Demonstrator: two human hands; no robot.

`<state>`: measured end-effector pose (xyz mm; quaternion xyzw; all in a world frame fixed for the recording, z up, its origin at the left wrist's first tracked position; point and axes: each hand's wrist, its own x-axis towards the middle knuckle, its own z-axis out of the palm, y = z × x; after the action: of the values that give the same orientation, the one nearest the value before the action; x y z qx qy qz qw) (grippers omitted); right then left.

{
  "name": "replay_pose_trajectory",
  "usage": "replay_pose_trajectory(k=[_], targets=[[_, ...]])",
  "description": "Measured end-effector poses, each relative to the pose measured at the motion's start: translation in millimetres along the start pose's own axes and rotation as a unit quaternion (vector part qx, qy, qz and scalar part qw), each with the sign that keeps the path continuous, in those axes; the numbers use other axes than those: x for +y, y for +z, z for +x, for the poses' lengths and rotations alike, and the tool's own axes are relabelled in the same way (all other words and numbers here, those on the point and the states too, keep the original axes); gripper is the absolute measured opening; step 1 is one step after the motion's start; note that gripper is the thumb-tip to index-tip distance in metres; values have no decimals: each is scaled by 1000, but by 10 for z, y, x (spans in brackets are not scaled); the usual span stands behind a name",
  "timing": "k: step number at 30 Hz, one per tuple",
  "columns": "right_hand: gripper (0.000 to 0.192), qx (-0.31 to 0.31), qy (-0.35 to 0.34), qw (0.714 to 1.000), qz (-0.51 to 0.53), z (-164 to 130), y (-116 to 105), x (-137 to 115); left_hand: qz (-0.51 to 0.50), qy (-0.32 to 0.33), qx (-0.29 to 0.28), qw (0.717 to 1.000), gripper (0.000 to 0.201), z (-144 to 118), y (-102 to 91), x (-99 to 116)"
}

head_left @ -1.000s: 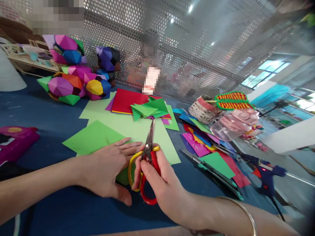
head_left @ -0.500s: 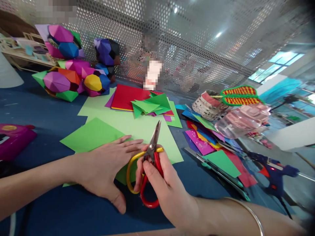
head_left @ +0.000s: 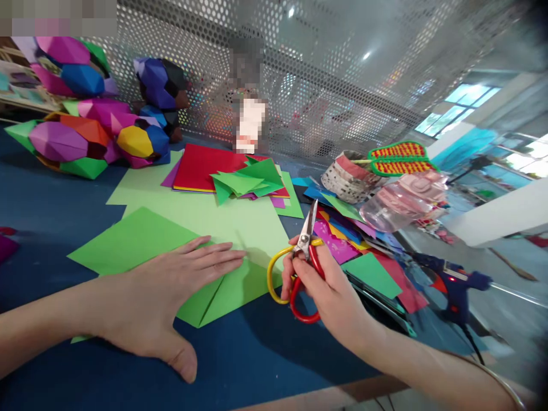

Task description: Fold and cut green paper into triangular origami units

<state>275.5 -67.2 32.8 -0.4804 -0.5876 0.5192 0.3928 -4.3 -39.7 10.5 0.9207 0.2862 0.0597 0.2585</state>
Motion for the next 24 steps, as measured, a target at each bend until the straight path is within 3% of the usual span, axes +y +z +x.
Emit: replay_pose_trajectory(k=[9, 17, 20, 24], targets=[[19, 47, -14, 998, -45, 21, -299, 18, 9, -20, -18, 1000, 120, 13, 1, -3], [21, 25, -21, 991, -128, 2, -211, -43, 15, -5, -20, 1000, 122, 37, -35, 30], [21, 24, -38, 971, -233, 49, -134, -128, 16, 3, -16, 1000, 122, 39, -40, 37], [24, -7, -103, 907, -407, 264, -31, -217, 25, -6, -29, 999, 123, 36, -41, 33]])
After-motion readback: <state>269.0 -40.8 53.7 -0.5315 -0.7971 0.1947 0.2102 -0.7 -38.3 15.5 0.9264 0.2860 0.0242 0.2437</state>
